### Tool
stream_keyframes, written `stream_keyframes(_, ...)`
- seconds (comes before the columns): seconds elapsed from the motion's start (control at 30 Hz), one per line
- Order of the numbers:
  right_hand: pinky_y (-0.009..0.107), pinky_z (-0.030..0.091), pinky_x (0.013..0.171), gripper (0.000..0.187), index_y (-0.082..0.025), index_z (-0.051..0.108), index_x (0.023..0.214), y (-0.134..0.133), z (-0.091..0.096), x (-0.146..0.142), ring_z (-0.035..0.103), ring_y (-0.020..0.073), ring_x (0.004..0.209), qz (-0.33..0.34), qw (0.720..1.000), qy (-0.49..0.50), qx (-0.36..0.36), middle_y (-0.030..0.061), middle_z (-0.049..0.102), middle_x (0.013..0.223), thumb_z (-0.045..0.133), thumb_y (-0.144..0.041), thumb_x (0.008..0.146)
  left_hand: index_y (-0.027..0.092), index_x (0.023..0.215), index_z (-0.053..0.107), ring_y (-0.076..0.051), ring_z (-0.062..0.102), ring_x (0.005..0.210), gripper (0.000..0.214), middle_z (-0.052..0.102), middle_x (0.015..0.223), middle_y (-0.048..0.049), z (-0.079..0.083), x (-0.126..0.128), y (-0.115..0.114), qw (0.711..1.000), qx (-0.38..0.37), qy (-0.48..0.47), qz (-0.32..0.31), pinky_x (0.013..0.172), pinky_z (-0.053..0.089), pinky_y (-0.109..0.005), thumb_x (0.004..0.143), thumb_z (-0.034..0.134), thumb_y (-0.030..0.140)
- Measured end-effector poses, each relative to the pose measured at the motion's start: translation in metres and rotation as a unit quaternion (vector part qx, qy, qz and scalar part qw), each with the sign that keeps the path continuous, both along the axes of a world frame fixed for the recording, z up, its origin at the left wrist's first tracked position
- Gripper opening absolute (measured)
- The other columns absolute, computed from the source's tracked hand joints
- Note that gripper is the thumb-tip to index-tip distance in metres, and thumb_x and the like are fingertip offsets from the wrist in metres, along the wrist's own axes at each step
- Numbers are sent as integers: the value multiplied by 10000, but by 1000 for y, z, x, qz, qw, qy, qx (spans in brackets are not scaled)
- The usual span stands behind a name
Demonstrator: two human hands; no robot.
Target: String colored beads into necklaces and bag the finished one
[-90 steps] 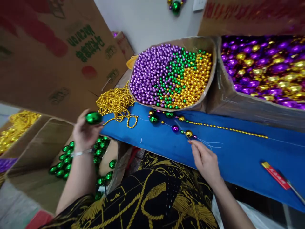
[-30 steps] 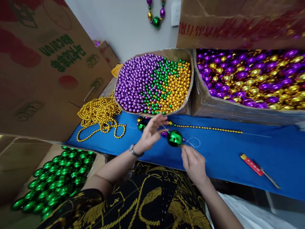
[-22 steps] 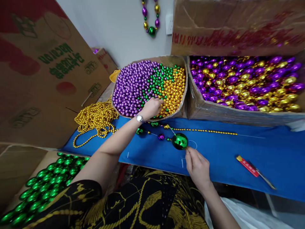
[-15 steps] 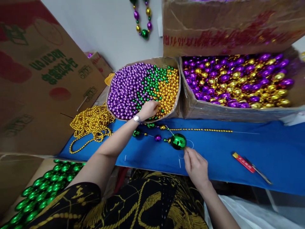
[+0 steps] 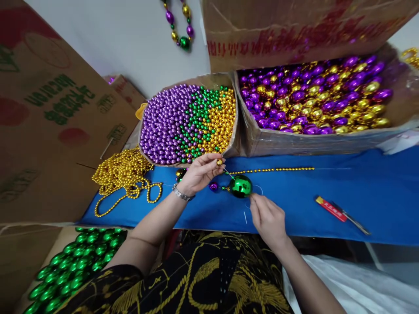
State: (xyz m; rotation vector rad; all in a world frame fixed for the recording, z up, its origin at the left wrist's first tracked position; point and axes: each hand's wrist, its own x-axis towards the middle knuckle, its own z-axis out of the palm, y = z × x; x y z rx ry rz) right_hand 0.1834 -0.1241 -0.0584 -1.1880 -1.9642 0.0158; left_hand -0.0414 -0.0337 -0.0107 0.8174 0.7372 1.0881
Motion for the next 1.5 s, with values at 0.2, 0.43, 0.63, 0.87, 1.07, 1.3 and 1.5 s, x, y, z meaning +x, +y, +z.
stream_keyframes(0.2, 241, 511, 699, 151, -169, 643, 1016, -1, -1, 6, 675, 137, 691, -3, 1000, -14, 0, 40, 717, 821, 512, -157, 942, 212, 937, 768, -111, 663, 804, 250, 733, 950, -43, -3, 2, -1, 998, 44, 44, 12, 774, 563, -270, 707, 835, 283)
stream_keyframes(0.43, 247, 519, 697, 193, -171, 665, 1042, -4, -33, 12, 678, 146, 693, -50, 997, -60, -13, 48, 719, 804, 495, -198, 955, 185, 963, 717, -114, 637, 821, 286, 712, 931, -43, -6, 15, -8, 969, 174, 176, 15, 735, 534, -237, 714, 828, 271)
stream_keyframes(0.63, 210, 494, 536, 276, -164, 621, 907, -11, -73, 22, 676, 136, 599, -84, 992, -84, -46, 31, 692, 706, 381, -250, 1012, 132, 832, 696, -113, 629, 669, 341, 729, 854, -71, -55, 50, -22, 982, 50, 181, -33, 644, 521, -251, 732, 792, 444)
stream_keyframes(0.87, 241, 589, 758, 253, -189, 623, 1172, 4, -39, 36, 717, 162, 934, -80, 994, -21, -73, 84, 720, 1056, 472, -242, 976, 175, 793, 724, -175, 676, 790, 225, 730, 852, -81, -22, 59, -14, 912, 261, 312, -58, 722, 539, -297, 821, 713, 398)
stream_keyframes(1.07, 222, 594, 704, 199, -201, 649, 1023, 29, -18, 24, 726, 140, 768, 4, 991, 106, -82, 44, 743, 891, 457, -191, 970, 186, 923, 719, -177, 675, 826, 210, 724, 910, -78, 60, 80, 37, 850, 404, 307, -144, 768, 530, -307, 894, 615, 366)
stream_keyframes(1.3, 187, 569, 629, 195, -205, 604, 1049, 29, -18, 28, 714, 116, 664, -39, 986, 129, -94, 10, 747, 849, 418, -202, 990, 189, 702, 714, -263, 619, 842, 118, 643, 707, -64, 88, 124, 179, 632, 461, 595, -187, 969, 405, -470, 634, 697, 94)
stream_keyframes(1.5, 187, 579, 725, 191, -192, 618, 1041, 29, -9, 25, 734, 127, 833, -46, 986, 121, -102, 28, 753, 944, 435, -186, 986, 195, 785, 739, -210, 586, 732, 225, 647, 721, -36, 97, 132, 200, 583, 474, 588, -301, 804, 457, -371, 582, 726, 98)
